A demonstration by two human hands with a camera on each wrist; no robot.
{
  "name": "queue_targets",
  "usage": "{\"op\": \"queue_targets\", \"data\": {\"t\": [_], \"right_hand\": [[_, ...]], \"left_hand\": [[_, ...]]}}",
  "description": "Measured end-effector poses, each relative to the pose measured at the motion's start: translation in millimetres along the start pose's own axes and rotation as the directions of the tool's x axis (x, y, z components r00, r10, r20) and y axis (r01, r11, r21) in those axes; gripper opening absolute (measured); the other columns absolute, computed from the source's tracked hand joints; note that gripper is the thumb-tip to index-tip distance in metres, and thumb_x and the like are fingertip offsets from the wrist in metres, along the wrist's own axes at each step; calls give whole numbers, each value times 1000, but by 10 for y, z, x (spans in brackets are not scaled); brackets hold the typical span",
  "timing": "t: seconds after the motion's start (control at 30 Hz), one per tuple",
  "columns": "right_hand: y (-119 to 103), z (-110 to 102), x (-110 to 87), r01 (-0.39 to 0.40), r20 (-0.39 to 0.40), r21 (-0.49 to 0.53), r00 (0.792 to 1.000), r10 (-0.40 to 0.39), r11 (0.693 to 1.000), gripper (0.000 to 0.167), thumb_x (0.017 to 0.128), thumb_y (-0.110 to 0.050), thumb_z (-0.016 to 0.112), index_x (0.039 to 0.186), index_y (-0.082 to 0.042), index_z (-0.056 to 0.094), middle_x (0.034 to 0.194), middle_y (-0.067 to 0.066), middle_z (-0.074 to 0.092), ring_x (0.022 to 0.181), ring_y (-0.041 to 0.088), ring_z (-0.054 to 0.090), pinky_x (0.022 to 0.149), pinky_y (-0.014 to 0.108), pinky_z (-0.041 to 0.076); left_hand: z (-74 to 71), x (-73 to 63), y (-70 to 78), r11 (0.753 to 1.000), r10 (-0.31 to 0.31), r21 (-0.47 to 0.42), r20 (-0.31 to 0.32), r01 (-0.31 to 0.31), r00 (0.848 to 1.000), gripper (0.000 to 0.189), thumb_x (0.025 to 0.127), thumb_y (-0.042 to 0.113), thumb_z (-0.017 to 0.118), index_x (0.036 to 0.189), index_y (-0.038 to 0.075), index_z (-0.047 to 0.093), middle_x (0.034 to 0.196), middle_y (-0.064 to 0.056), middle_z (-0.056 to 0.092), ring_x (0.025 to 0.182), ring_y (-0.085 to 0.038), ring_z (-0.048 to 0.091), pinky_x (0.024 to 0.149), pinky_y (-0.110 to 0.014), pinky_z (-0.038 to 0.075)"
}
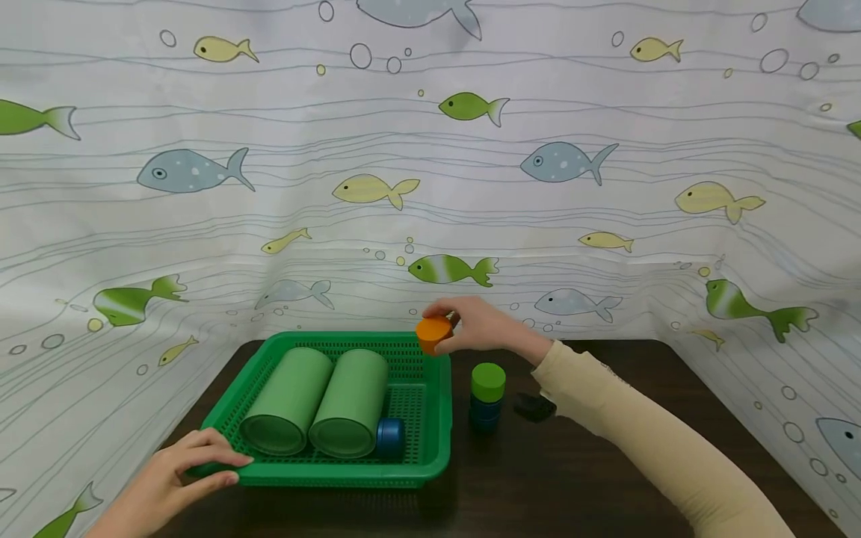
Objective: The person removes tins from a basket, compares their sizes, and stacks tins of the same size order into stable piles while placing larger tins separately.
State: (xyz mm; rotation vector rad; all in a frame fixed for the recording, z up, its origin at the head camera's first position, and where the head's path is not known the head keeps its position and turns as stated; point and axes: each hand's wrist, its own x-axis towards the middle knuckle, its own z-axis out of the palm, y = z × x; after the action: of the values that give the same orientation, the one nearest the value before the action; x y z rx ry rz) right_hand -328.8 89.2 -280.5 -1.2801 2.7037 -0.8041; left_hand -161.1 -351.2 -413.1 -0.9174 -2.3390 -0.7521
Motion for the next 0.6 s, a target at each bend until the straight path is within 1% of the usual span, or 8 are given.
{"op": "queue_targets", "data": {"t": [0.07,0.13,0.27,0.43,0.6], "right_hand": [[43,-21,-62,-6,-39,-1,999,6,1000,53,85,-23,77,133,-10,59,128,9,65,104,23,61,89,35,51],[93,-36,-116,-15,-71,17,997,16,1000,54,85,-24,77,134,-11,59,128,8,65,104,23,59,89,37,50],[208,-64,-208,-43,-114,45,992,47,998,55,85,-25,76,136,-12,58,131,8,64,105,23,56,85,36,47],[338,-104,-324,-64,-140,54,988,71,997,57,85,-23,77,137,-12,57,133,10,62,103,24,56,78,32,46],[410,-139,-467,-80,-137,61,987,87,995,60,85,-23,77,140,-10,54,136,12,60,105,25,57,78,32,48]], "left_hand": [[0,5,3,1000,3,-3,-1,-3,1000,52,65,-10,82,106,22,75,97,16,59,85,6,51,67,-12,38],[1,6,7,1000,4,-1,-1,-4,1000,53,65,-9,82,106,23,74,97,16,59,85,6,51,68,-11,38],[3,0,8,1000,9,-1,0,-9,1000,52,65,-9,82,106,22,75,96,16,60,85,7,52,69,-10,38],[2,4,-18,999,36,-34,-6,-36,999,52,64,-11,81,106,19,75,95,14,60,85,5,51,67,-13,38],[-1,19,-30,996,56,-64,-5,-56,998,51,65,-12,81,106,17,75,95,12,60,85,4,52,67,-14,38]]}}
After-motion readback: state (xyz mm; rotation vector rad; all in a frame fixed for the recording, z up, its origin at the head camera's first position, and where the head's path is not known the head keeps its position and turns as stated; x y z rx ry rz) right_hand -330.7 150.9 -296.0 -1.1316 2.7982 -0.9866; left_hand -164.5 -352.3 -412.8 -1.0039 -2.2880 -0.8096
